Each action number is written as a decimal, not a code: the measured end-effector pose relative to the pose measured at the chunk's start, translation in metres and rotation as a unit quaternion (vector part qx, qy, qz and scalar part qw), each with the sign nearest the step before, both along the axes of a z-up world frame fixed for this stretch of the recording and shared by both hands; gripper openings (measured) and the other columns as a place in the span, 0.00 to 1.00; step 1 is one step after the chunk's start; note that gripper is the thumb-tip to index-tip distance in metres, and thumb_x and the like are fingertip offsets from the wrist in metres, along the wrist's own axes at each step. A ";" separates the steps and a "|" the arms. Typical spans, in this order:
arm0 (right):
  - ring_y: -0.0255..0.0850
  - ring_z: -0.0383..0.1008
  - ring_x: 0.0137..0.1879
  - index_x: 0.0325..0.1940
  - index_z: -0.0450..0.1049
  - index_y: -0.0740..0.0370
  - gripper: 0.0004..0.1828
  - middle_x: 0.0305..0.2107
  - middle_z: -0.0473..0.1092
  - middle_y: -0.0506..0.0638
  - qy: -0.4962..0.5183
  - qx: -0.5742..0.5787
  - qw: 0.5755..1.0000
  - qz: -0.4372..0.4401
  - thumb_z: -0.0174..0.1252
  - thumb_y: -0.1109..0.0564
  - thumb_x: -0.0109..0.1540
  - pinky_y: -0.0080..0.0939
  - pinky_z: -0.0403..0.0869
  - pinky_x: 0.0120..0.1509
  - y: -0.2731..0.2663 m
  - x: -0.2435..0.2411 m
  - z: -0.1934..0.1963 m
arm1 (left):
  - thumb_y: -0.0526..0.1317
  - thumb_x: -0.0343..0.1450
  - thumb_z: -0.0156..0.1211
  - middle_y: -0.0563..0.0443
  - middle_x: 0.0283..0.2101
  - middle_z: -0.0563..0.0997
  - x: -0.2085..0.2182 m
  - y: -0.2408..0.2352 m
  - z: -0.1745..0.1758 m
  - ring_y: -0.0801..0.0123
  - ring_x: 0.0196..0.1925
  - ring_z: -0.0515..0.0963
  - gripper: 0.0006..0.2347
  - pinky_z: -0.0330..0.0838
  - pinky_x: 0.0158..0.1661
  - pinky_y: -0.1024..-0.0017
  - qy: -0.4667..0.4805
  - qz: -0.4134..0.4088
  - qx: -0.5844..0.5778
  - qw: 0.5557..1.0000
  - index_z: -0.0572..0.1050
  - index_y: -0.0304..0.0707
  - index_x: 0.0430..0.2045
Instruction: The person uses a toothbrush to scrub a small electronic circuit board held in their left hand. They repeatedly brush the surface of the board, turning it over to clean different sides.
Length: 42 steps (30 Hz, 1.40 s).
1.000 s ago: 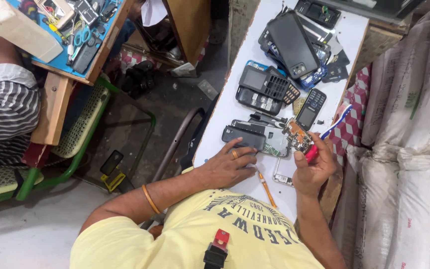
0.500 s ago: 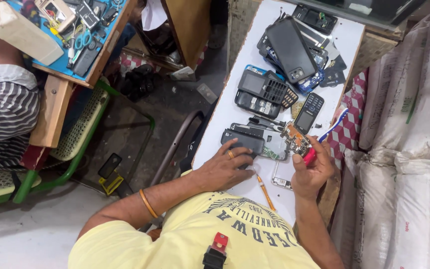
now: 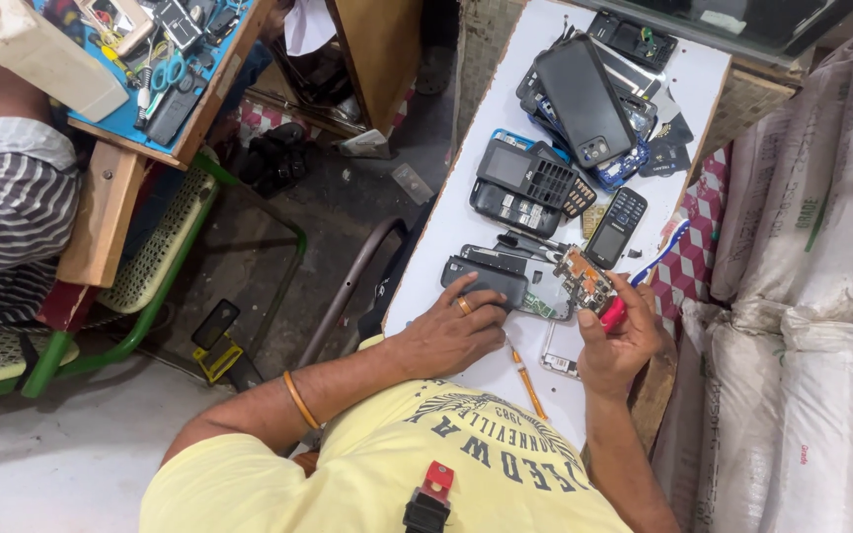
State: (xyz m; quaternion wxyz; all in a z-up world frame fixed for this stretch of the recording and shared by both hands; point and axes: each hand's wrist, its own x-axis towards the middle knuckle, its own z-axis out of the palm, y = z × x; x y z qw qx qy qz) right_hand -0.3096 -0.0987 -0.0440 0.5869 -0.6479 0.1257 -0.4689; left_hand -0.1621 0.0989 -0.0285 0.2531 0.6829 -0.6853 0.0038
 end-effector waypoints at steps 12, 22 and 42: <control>0.33 0.71 0.57 0.62 0.73 0.72 0.31 0.52 0.63 0.47 0.004 -0.012 1.000 -0.008 0.72 0.49 0.62 0.32 0.71 0.65 0.000 0.000 0.001 | 0.39 0.71 0.60 0.54 0.45 0.78 0.002 0.007 0.008 0.61 0.66 0.69 0.05 0.41 0.73 0.43 -0.011 -0.019 0.017 1.000 0.83 0.44 0.35; 0.32 0.70 0.54 0.62 0.74 0.71 0.32 0.50 0.64 0.46 0.009 -0.024 1.000 -0.014 0.72 0.47 0.62 0.31 0.71 0.62 0.000 0.002 0.002 | 0.37 0.71 0.56 0.51 0.48 0.79 0.017 0.001 0.014 0.60 0.66 0.70 0.09 0.37 0.74 0.40 -0.075 -0.085 0.040 0.993 0.82 0.42 0.40; 0.34 0.72 0.56 0.61 0.73 0.73 0.33 0.53 0.66 0.48 -0.017 0.001 1.000 -0.016 0.73 0.47 0.62 0.32 0.71 0.64 0.000 0.002 0.005 | 0.32 0.69 0.64 0.51 0.37 0.84 0.027 -0.006 0.020 0.73 0.37 0.84 0.03 0.80 0.42 0.75 0.464 0.109 -0.087 0.875 0.77 0.33 0.32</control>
